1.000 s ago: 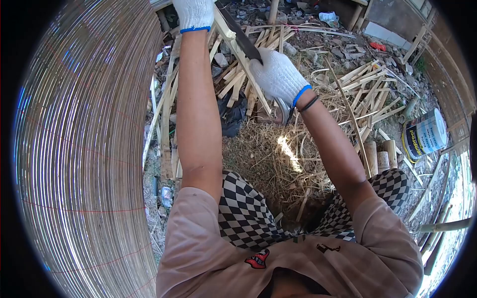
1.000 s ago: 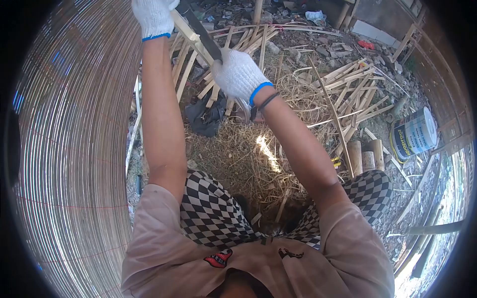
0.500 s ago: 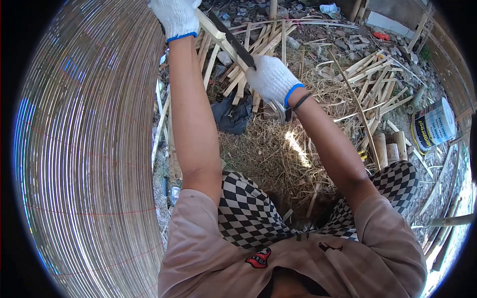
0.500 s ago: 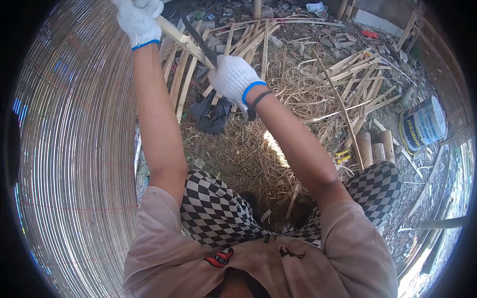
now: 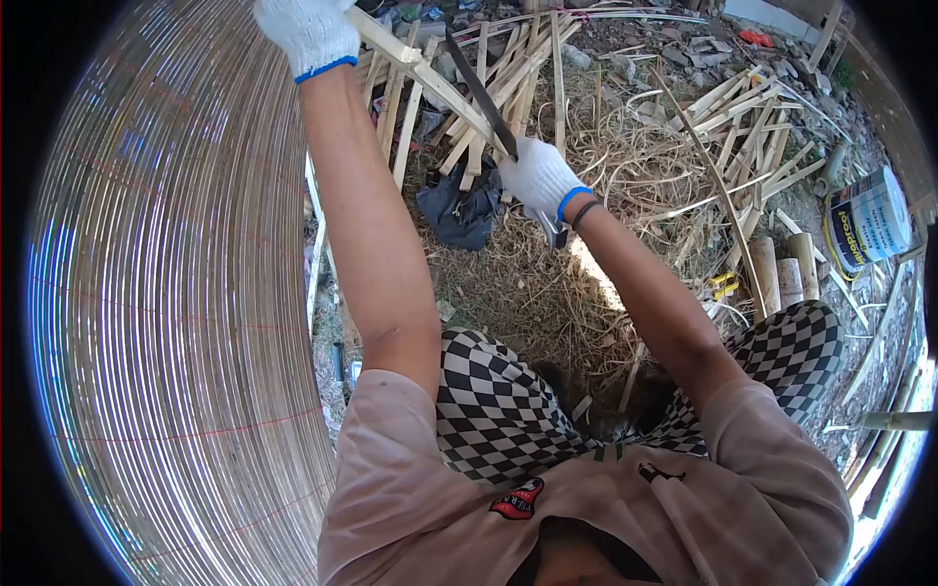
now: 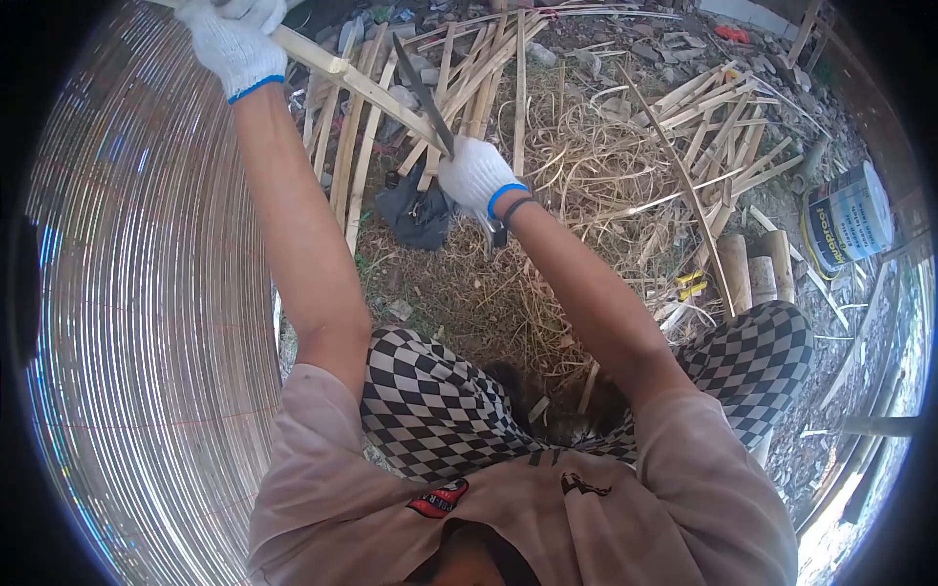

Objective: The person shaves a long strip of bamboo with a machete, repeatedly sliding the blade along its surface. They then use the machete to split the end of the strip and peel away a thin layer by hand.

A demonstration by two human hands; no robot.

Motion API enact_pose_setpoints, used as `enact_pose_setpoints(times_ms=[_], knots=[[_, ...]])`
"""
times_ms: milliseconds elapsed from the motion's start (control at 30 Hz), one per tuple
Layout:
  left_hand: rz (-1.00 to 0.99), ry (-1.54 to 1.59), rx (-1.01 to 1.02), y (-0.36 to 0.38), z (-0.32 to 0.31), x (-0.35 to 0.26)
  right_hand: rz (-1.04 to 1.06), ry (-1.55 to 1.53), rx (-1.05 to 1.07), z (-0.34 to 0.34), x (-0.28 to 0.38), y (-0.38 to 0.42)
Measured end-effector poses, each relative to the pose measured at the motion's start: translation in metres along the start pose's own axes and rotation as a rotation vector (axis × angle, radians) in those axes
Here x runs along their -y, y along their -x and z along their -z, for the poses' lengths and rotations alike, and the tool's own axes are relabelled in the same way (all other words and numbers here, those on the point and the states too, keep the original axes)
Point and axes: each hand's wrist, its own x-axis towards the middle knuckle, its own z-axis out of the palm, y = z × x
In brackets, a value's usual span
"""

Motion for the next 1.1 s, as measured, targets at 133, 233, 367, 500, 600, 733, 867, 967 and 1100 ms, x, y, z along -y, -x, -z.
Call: enact_pose_setpoints(times_ms=[133,233,367,500,600,733,867,967,1100], knots=[[0.072,0.110,0.151,0.003,-0.002,-0.007,0.050,-0.178,0.047,0.041,0.024,0.009],[0.074,0.092,0.113,0.006,-0.033,-0.007,0.162,-0.255,-0.122,0.062,0.062,0.016],[0.075,0.076,0.175,0.005,-0.049,-0.003,0.227,-0.255,-0.275,0.068,0.081,0.012],[0.086,0.098,0.206,0.003,-0.051,-0.004,0.292,-0.320,-0.410,0.075,0.080,0.017],[0.098,0.108,0.210,0.002,-0.057,-0.006,0.284,-0.312,-0.483,0.085,0.083,0.025],[0.111,0.097,0.198,0.003,-0.061,-0.004,0.123,-0.276,-0.125,0.079,0.079,0.025],[0.134,0.118,0.182,0.000,-0.058,-0.004,0.287,-0.238,-0.247,0.095,0.076,0.027],[0.139,0.091,0.187,0.002,-0.066,-0.002,0.156,-0.269,-0.305,0.093,0.082,0.031],[0.145,0.106,0.227,0.000,-0.063,-0.006,0.193,-0.186,-0.176,0.097,0.068,0.035]])
